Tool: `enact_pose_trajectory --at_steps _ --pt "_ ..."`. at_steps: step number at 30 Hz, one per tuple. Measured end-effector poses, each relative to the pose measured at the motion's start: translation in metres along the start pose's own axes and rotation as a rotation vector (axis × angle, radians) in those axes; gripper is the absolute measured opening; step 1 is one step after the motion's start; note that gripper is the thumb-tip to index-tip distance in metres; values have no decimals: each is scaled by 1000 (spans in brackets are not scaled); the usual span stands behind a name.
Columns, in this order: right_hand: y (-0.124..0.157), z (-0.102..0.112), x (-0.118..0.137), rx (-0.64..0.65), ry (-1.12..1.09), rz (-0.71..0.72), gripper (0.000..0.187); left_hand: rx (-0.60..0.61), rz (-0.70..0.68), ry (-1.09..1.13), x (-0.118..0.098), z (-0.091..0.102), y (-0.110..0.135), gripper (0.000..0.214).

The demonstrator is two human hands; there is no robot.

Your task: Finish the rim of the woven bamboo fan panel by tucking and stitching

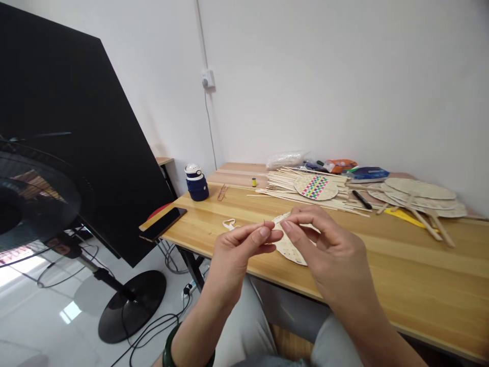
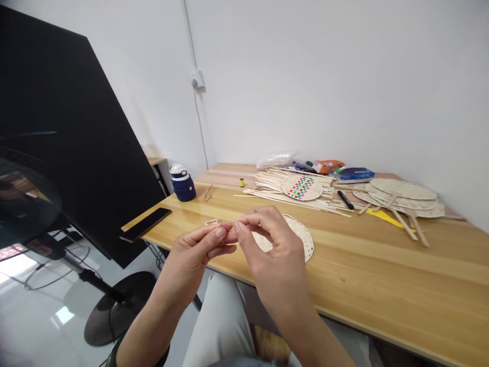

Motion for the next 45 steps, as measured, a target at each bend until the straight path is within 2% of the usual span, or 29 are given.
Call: enact_pose_trajectory --at_steps 8,31,45 --pt "-1 -10 3 -5 -65 -19 10 62 -61 -12 -2 -5 2 11" --pt "-2 -12 7 60 84 113 16 39 -53 -62 2 -2 2 13" --pt "1 -10 4 37 64 77 12 51 -39 -59 4 -2 3 14"
Point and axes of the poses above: each hand's wrist, its own y-axis away from the middle knuckle, its own z-axis out of the back of the hand, x = y × z, the point moved 3 cm from there along -y, towards the middle knuckle, and after that the axes turned 7 degrees about z, right-handed, at the moved point
